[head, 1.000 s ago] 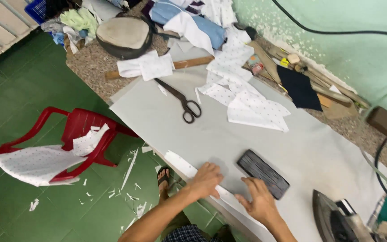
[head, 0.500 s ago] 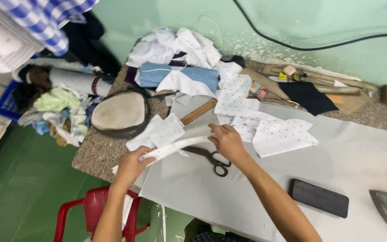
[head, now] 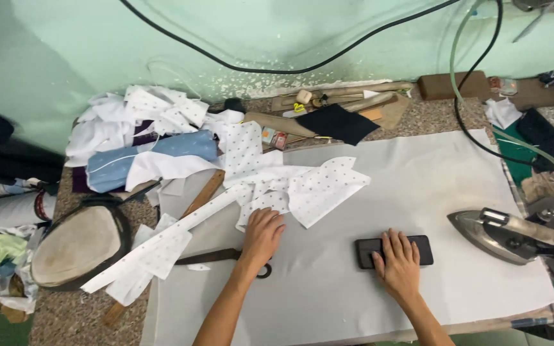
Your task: The person cuts a piece of white patterned fabric using shears, then irons a long strip of the same fabric on a work table. They use a black rectangular object to press the fabric while ironing. The person then cuts another larger piece of the patterned fabric and places the cut pieces aside.
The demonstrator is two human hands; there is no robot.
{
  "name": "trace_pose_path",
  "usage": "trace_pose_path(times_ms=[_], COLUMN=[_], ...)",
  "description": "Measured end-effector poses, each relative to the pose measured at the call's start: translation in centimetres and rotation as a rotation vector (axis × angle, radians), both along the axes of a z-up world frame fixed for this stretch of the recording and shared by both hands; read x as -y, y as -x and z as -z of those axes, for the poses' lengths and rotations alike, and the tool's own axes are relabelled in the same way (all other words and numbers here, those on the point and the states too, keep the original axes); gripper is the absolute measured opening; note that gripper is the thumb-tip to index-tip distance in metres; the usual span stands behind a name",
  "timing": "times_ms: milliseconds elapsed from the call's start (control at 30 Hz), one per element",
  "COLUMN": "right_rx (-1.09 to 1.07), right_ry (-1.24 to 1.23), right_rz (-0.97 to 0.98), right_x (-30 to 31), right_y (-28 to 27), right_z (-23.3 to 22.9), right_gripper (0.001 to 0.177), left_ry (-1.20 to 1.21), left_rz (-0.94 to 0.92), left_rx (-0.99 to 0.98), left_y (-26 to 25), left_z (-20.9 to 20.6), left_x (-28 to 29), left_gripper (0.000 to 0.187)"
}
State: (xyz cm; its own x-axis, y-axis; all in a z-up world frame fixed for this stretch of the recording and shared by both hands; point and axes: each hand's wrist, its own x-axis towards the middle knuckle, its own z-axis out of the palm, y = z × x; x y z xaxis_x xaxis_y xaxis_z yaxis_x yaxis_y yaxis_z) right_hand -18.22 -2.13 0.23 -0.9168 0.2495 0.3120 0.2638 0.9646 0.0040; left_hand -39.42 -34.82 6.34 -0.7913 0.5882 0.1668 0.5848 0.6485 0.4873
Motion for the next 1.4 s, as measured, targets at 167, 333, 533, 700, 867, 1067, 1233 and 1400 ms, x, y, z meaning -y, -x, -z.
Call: trace_pose_path(times_ms=[167, 333, 533, 700, 867, 1067, 1233, 1400], right_rx=[0.04, 0.177, 0.068, 0.086, 0.188, 0.768, 1.012, 1.202], right_ry=[0.04, 0.291, 0.093, 0.285, 0.402, 0.781, 1.244, 0.881], right_rz=[0.007, -0.074, -0.802, -1.176, -1.266, -1.282, -1.181, -0.986], right_x=[-5.0, -6.6, -3.6, -2.4, -3.7, -3.0, -0.3, -4.6], right_y=[6.2, 11.3, 12.2, 9.9, 4.5, 1.1, 0.7, 3.8], right_z=[1.7, 0.3, -3.4, -3.0, -1.9, -11.3, -10.7, -14.8], right_gripper=[0.058, 0.064, 0.055, 0.021, 0.011, 0.089, 0.026, 0.034], left_ry=[0.117, 0.307, 0.192, 0.217, 0.068, -0.318, -0.596, -1.013], left_rz=[-0.016, -0.205, -0.149, -0.102, -0.07, 0.109, -0.091, -0.86], left_rx=[0.147, 0.338, -0.139, -0.292, 0.004, 0.645, 0.646, 0.318], left_y=[1.9, 0.9, -9.6, -19.0, -25.2, -26.0, -22.4, -18.8], left_z=[2.9, 3.8, 3.8, 0.3, 0.2, -9.7, -12.2, -13.2], left_x=[-12.5, -16.4, -16.9, -15.0, -13.5, -14.1, -10.9, 0.1], left_gripper=[0.041, 0.077, 0.01, 0.03, 0.014, 0.029, 0.034, 0.016])
